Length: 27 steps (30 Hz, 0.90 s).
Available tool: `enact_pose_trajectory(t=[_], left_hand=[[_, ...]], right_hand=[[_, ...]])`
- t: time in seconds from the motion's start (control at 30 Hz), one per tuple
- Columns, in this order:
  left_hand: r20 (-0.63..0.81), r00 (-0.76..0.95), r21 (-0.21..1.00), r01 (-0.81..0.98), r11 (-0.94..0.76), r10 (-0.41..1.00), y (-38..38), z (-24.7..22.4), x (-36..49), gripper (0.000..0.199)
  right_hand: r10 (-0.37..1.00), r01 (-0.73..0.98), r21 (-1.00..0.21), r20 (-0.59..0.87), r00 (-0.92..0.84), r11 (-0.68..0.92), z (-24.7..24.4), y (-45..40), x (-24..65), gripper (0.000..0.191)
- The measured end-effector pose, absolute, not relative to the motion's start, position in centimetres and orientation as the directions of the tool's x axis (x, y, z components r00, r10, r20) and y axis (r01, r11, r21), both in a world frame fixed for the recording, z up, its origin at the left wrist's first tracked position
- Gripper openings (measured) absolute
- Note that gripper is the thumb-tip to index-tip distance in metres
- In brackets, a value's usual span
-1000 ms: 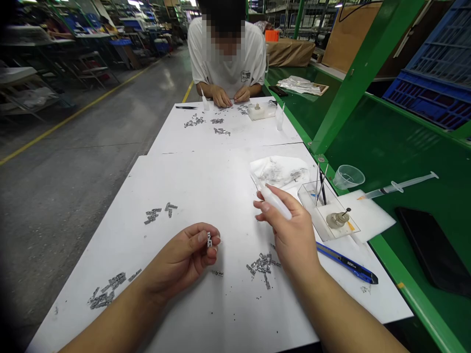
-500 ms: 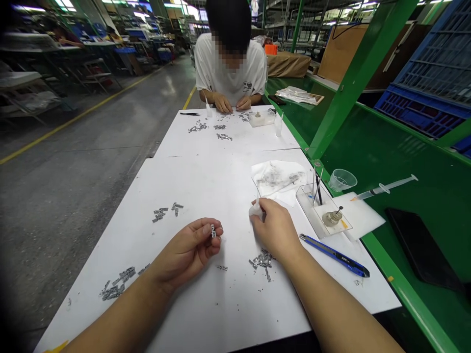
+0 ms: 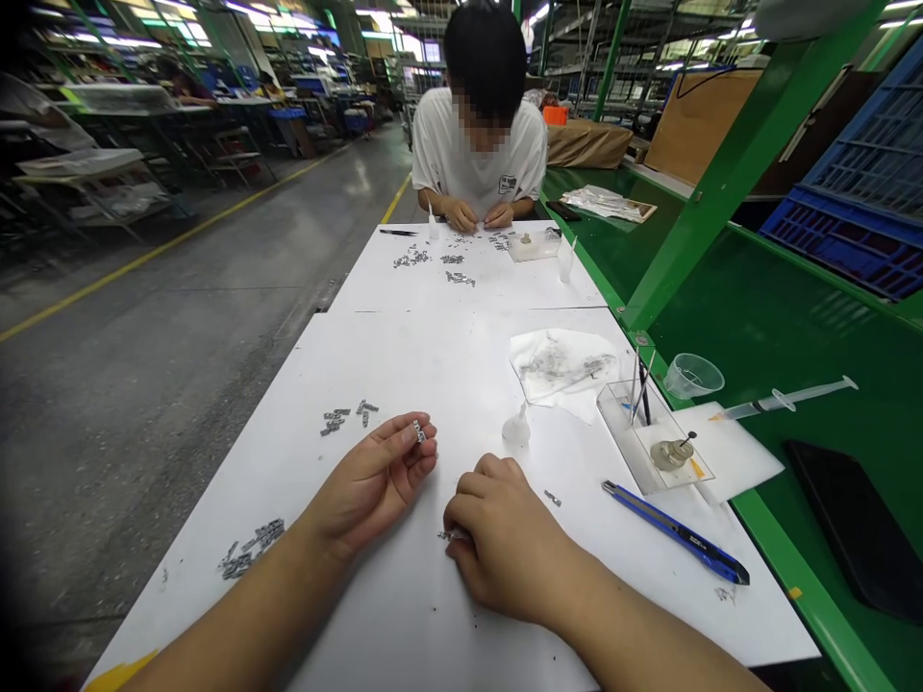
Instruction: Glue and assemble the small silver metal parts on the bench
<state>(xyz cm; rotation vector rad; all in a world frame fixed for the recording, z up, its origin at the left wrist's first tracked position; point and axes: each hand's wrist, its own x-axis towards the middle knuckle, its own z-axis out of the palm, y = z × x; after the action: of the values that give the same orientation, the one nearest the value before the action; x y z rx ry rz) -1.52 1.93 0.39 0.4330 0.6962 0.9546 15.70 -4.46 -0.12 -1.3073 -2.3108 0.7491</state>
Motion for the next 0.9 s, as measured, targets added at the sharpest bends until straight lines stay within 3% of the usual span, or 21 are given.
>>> enact_pose_trajectory(t=[0.13,0.23,0.3,0.33,0.4,0.47,0.63,0.9], left_hand=[[-0.361,0.374,0.613,-0.595,0.52,0.854,2.0,0.3,-1.4,0.016],[-0.368,0.366,0.634,-0.574,0.519,0.855,1.9,0.3,-1.4,0.016],[-0.357,0.371,0.665,-0.543,0.512,0.857,1.8,0.4,-1.3,0.014],[-0.348,0.38,0.68,-0.527,0.51,0.857,1.6,0.4,-1.3,0.014],[-0.333,0.415,0.7,-0.492,0.517,0.847,1.3,0.5,-1.0,0.014],[-0.325,0.453,0.709,-0.465,0.531,0.83,0.9,0.6,-0.8,0.015],[-0.302,0.463,0.749,-0.426,0.508,0.833,0.7,0.3,-0.5,0.016],[-0.299,0.452,0.774,-0.399,0.491,0.84,0.9,-0.3,-0.6,0.012]], right_hand=[[0.861,0.673,-0.6,0.054,-0.506,0.434,-0.2,-4.5,15.3,0.012],[0.92,0.506,-0.813,0.091,-0.382,0.29,0.1,-4.4,15.7,0.01],[0.98,0.187,-0.981,0.018,-0.196,0.055,0.3,-4.2,16.2,0.007],[0.991,-0.021,-0.998,-0.055,-0.124,-0.058,0.4,-4.0,16.3,0.009],[0.978,-0.382,-0.901,-0.186,-0.094,-0.208,0.5,-3.7,16.4,0.017],[0.959,-0.567,-0.773,-0.237,-0.158,-0.285,0.4,-3.5,16.2,0.02],[0.932,-0.608,-0.708,-0.297,-0.207,-0.36,0.1,-3.5,15.6,0.02],[0.947,-0.381,-0.869,-0.309,-0.084,-0.317,-0.3,-3.5,15.3,0.024]])
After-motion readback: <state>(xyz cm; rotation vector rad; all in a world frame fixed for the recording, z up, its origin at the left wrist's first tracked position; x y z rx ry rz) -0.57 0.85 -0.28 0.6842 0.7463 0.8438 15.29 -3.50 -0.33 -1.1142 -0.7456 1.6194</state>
